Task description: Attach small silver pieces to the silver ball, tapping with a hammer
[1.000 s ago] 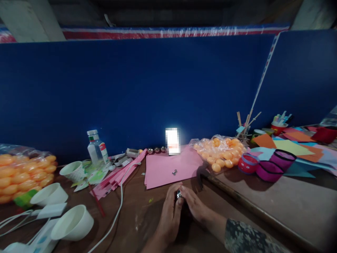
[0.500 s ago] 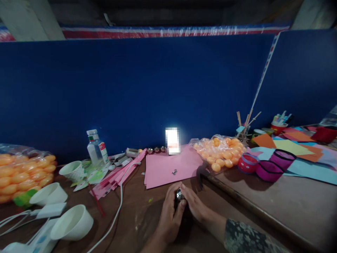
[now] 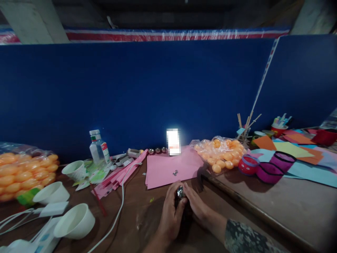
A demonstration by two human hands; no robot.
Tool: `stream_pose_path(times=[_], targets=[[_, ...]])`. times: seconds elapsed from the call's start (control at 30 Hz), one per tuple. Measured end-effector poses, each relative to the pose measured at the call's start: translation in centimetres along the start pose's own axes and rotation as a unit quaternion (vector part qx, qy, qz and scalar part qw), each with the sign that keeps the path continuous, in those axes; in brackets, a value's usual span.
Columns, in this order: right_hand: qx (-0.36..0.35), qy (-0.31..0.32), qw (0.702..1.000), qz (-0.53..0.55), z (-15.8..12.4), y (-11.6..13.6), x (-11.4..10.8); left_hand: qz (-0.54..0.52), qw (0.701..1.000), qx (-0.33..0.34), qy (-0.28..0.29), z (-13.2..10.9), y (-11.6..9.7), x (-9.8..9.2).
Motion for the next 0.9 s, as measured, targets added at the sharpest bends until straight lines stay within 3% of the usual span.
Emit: stream_pose_path(times=[0.17, 0.3, 0.43, 0.53, 0.67, 0.8, 0.9], targets=[[0.011, 0.036, 0.999, 0.005, 0.3, 1.1, 1.0, -0.01, 0.991, -0.048, -0.124, 0.2, 1.0, -2.8], [-0.048, -0.004, 0.99, -0.133, 0.1, 3.8, 0.3, -0.053, 0.976, -0.101, -0.183, 0.3, 2.7, -4.4], [-0.097, -0.014, 0.95, -0.296, 0.2, 6.4, 0.3, -0.132, 0.962, -0.129, -0.203, 0.2, 4.4, -4.4], [-0.154, -0.011, 0.895, -0.419, 0.4, 9.0, 1.0, -0.174, 0.952, -0.129, -0.214, 0.1, 5.0, -4.3], [-0.153, -0.019, 0.782, -0.604, 0.2, 11.3, 1.2, -0.215, 0.942, -0.123, -0.226, 0.1, 5.0, -4.5], [-0.134, -0.029, 0.67, -0.729, -1.5, 11.9, -0.6, -0.269, 0.931, -0.123, -0.215, 0.3, 4.8, -4.4], [-0.116, -0.037, 0.616, -0.778, -3.5, 11.5, -3.2, -0.293, 0.923, -0.129, -0.213, 0.2, 5.1, -4.1]])
Point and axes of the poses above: each hand's wrist, its own z-axis towards the middle knuckle, its own x-axis out of the palm, y = z × x, the point moved 8 cm from there along z, towards the middle knuckle, and after that the axes turned 9 degrees about y, right-handed, at the moved point
